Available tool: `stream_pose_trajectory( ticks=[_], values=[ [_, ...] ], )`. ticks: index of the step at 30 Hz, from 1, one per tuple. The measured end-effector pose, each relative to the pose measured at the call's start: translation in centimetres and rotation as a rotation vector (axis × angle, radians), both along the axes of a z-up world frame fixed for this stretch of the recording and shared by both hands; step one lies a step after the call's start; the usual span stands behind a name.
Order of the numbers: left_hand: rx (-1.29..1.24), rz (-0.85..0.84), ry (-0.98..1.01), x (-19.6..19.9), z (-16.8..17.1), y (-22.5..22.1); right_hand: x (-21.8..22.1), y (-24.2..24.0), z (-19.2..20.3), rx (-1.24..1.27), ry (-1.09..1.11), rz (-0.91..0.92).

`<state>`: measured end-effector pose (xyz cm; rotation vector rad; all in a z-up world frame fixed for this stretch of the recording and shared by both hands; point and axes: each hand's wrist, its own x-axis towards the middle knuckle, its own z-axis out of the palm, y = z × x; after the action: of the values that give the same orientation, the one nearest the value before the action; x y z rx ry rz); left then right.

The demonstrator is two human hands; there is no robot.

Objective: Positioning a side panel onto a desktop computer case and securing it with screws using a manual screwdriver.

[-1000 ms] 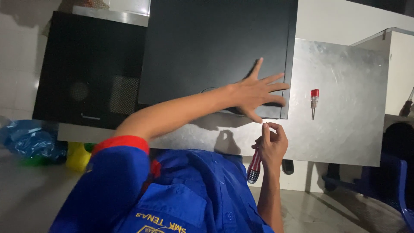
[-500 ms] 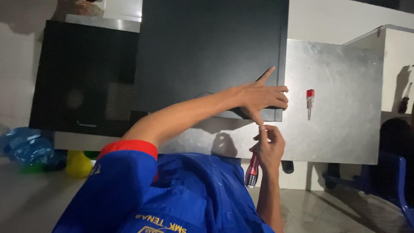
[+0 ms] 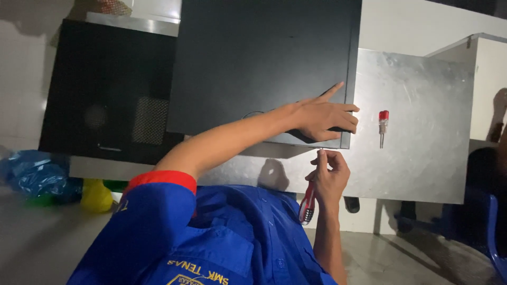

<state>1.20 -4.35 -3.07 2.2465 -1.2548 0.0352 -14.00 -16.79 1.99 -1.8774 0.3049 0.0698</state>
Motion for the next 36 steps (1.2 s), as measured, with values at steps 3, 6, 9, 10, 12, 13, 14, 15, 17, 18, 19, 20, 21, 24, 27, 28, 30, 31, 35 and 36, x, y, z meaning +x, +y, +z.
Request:
stream_pose_trajectory(
  ticks=[3,6,9,10,12,13,14,15,17,18,19,20,21,24,27,28,30,31,35,36],
  values=[
    [0.039,0.004,0.057,-0.6,1.8,0.4,0.1,0.1,0.2,-0.018,-0.002,0.000],
    [0.028,-0.007,0.048,-0.3,1.3,0.3,-0.1,0.2,0.0,-0.046,-0.011,0.017],
    [0.037,0.008,0.036,-0.3,0.7,0.1,-0.1,0.3,-0.1,-0.036,-0.006,-0.011],
    [0.037,0.009,0.038,-0.3,0.9,0.2,-0.1,0.5,-0.3,-0.036,-0.004,-0.010],
    [0.026,0.004,0.039,-0.4,1.3,0.4,-0.2,0.5,-0.6,-0.018,-0.014,-0.029],
    [0.028,0.007,0.037,-0.5,1.6,0.4,-0.2,0.4,-0.6,-0.017,-0.016,-0.025],
    [0.050,0.011,0.044,-0.6,1.9,0.4,-0.2,0.2,-0.5,-0.019,-0.017,-0.030],
    [0.073,0.011,0.056,-0.8,2.1,0.4,-0.3,0.2,-0.4,-0.021,-0.014,-0.039],
    [0.083,0.013,0.025,-0.5,1.7,0.4,0.0,0.5,-0.3,-0.020,-0.008,-0.035],
    [0.091,0.015,-0.008,-0.5,1.4,0.2,0.0,0.6,-0.2,-0.021,-0.004,-0.030],
    [0.091,0.016,-0.009,-0.5,1.3,0.1,0.0,0.5,-0.2,-0.021,-0.006,-0.030],
    [0.086,0.019,0.002,-0.5,1.3,0.0,0.0,0.5,-0.2,-0.014,0.003,-0.046],
    [0.081,0.024,0.016,-0.5,1.3,0.0,-0.1,0.6,-0.1,-0.006,0.016,-0.059],
    [0.064,0.016,0.022,-0.6,1.5,0.3,0.0,0.8,-0.5,0.055,0.027,-0.102],
    [0.070,0.028,0.016,-0.7,1.7,0.4,0.1,0.3,-1.5,0.137,0.042,-0.102],
    [0.070,0.027,0.017,-0.6,1.5,0.4,0.2,0.1,-2.1,0.136,0.042,-0.103],
    [0.080,0.041,0.020,-0.5,1.2,0.1,0.3,-0.6,-3.1,0.264,0.087,-0.123],
    [0.080,0.041,0.018,-0.4,0.4,-0.1,0.3,-1.0,-3.6,0.265,0.085,-0.122],
    [-0.376,0.159,0.093,-1.5,0.5,0.1,0.2,-2.2,-5.6,0.434,0.200,-0.197],
    [-0.570,0.221,0.150,-2.0,1.3,0.4,0.2,-2.6,-6.1,0.460,0.242,-0.210]
  ],
)
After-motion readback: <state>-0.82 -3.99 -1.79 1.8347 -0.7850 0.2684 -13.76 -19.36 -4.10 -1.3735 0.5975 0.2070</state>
